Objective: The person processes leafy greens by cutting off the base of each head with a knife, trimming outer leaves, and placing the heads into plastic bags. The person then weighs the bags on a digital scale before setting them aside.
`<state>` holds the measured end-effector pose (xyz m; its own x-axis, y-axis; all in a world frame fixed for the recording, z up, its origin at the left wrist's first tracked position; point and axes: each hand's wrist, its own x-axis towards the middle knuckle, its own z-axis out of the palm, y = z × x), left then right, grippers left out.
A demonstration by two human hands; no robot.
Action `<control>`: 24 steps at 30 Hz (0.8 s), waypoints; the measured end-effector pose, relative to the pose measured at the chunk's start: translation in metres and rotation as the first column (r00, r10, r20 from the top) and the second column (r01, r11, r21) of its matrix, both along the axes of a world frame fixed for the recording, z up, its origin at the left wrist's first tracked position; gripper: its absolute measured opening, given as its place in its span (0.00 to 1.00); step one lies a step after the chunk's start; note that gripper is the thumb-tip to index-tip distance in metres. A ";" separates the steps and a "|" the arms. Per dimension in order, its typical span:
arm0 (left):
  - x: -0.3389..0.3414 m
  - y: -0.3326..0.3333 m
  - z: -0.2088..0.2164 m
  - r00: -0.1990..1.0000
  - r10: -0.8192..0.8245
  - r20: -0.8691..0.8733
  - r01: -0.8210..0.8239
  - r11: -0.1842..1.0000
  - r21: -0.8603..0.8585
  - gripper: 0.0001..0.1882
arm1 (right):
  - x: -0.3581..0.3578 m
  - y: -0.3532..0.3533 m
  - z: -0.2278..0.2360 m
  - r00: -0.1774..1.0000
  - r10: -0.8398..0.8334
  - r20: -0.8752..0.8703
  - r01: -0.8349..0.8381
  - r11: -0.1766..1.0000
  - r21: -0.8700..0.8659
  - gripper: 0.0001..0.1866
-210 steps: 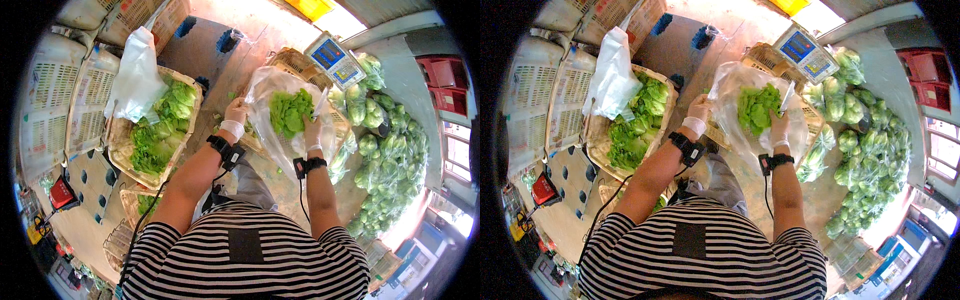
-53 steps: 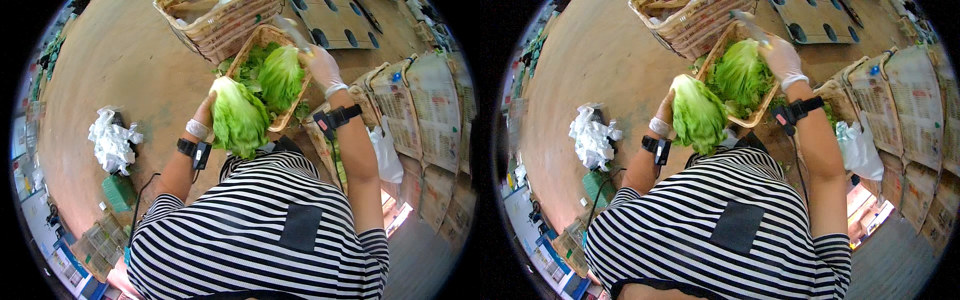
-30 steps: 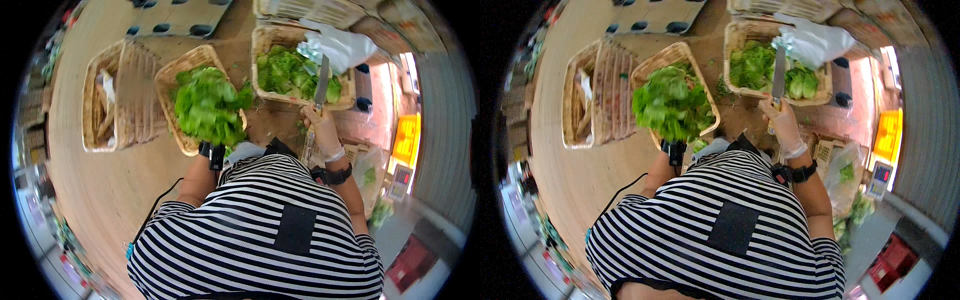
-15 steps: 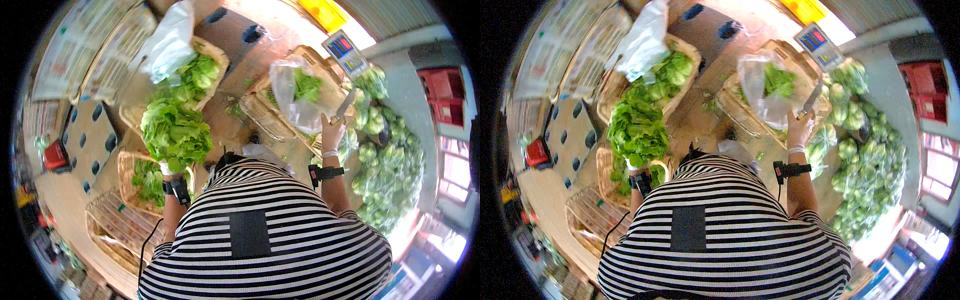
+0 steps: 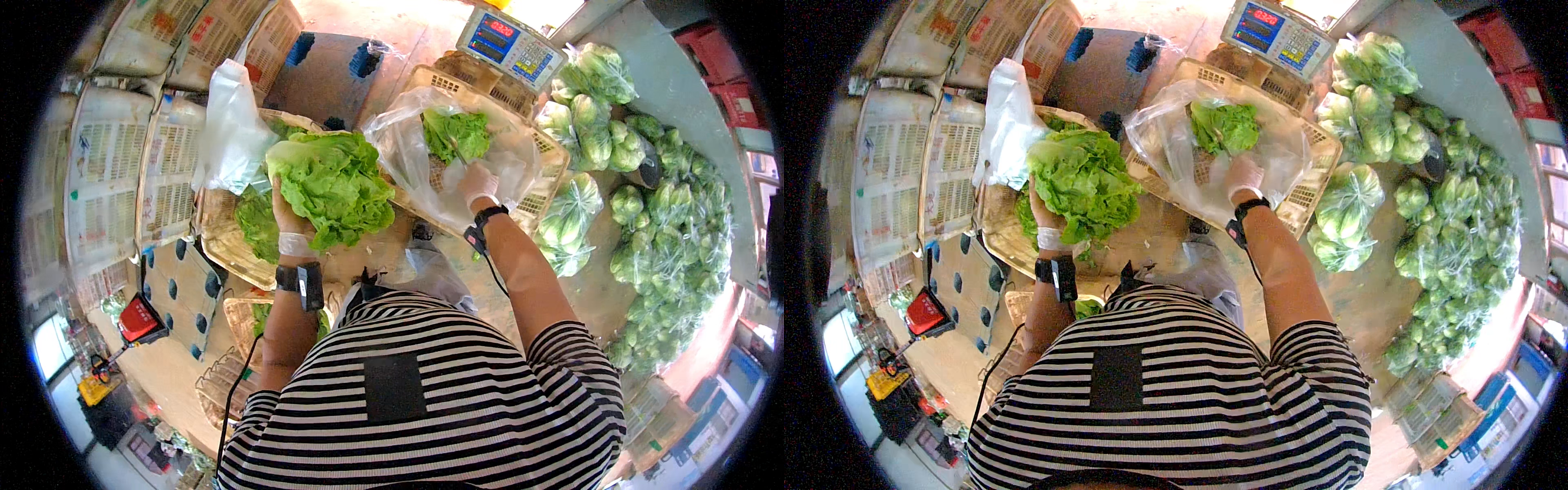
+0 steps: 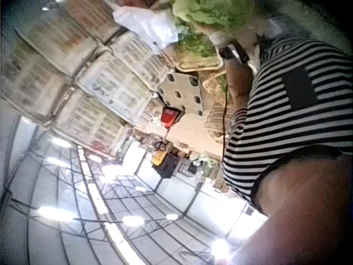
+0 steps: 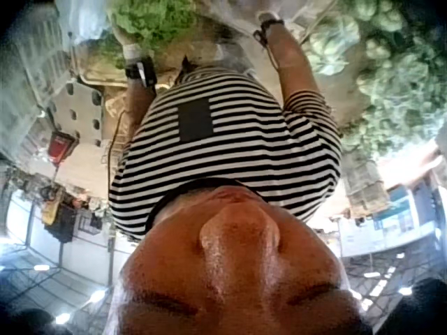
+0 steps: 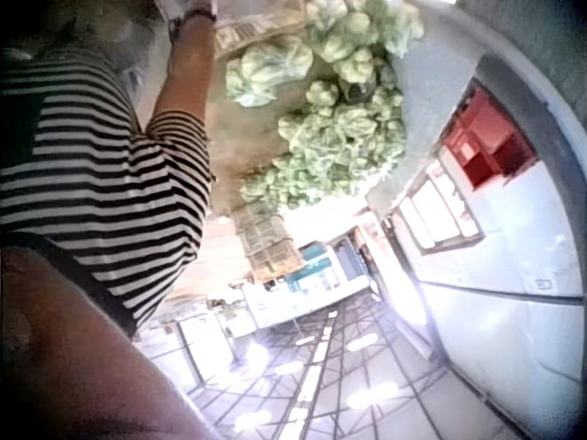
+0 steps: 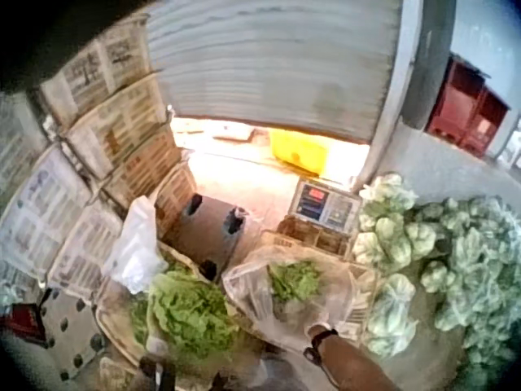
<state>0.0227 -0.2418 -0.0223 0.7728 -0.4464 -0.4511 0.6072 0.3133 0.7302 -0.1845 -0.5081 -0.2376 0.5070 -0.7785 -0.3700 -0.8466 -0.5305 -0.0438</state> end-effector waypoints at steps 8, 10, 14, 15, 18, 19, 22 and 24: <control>0.004 -0.053 0.009 0.984 -0.160 -0.083 0.157 0.987 -0.043 0.33 | -0.107 -0.001 0.094 -0.088 -0.854 0.513 0.507 0.405 0.761 0.09; 0.007 -0.093 0.015 0.968 -0.215 -0.132 0.201 0.973 -0.114 0.29 | -0.147 0.000 0.087 -0.181 -0.804 0.566 0.477 0.432 0.766 0.09; 0.010 -0.170 0.000 0.725 -0.669 0.161 0.622 0.737 0.263 0.25 | -0.128 -0.011 0.106 -0.072 -0.814 0.577 0.430 0.497 0.754 0.09; 0.012 -0.188 -0.014 0.716 -0.681 0.156 0.634 0.727 0.264 0.25 | -0.111 -0.015 0.104 0.158 -0.723 0.672 0.419 0.666 0.618 0.11; 0.020 -0.228 -0.071 0.449 -0.863 0.231 0.772 0.505 0.386 0.28 | -0.033 -0.026 0.105 0.623 -0.473 0.623 0.313 0.881 0.355 0.17; 0.017 -0.253 -0.082 0.054 -0.901 0.430 0.605 0.372 0.704 0.31 | -0.026 -0.035 0.047 0.890 -0.098 0.446 0.091 0.995 0.036 0.20; 0.004 -0.282 -0.103 -0.560 -0.803 0.206 0.067 0.204 0.977 0.43 | -0.010 -0.010 -0.013 0.984 -0.002 0.176 0.025 0.992 -0.127 0.23; 0.003 -0.278 -0.134 -0.510 -0.857 -0.072 0.261 -0.234 0.937 0.47 | -0.009 0.001 -0.013 0.939 -0.246 0.240 0.268 0.962 -0.059 0.24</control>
<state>0.0255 -0.5200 -0.1566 -0.1411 -0.7649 -0.6285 -0.8265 -0.2584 0.5001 -0.1931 -0.5067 -0.2507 0.3477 -0.9180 -0.1909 -0.9275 -0.3068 -0.2137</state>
